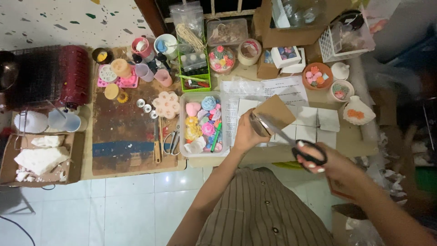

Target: Cutting cardboard box templates and preparing bubble wrap for packaging candle studio products.

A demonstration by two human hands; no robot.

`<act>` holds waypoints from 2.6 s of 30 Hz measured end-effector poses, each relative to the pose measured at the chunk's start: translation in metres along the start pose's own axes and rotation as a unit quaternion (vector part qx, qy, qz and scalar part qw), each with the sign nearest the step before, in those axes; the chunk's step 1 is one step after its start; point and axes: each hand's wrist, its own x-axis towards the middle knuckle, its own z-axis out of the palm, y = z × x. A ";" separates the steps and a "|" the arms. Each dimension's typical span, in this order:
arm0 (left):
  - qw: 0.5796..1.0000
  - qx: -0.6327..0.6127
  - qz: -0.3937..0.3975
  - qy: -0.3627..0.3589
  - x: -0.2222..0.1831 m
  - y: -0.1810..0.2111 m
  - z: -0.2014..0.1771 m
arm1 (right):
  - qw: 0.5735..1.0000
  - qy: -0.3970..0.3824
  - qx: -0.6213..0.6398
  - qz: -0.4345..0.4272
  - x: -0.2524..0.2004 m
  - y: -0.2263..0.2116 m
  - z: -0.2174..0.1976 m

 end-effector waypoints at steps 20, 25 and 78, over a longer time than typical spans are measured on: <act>0.900 -0.066 -0.390 0.181 -0.145 -0.196 -0.168 | 0.717 0.411 -0.344 -0.446 0.061 -0.024 0.114; 0.811 0.254 -0.477 0.226 -0.137 -0.256 -0.233 | 0.676 0.367 -0.466 -0.438 0.091 -0.044 0.067; 0.980 0.170 0.040 -0.091 0.058 0.043 -0.032 | 0.724 0.263 -0.480 -0.419 0.119 -0.035 -0.019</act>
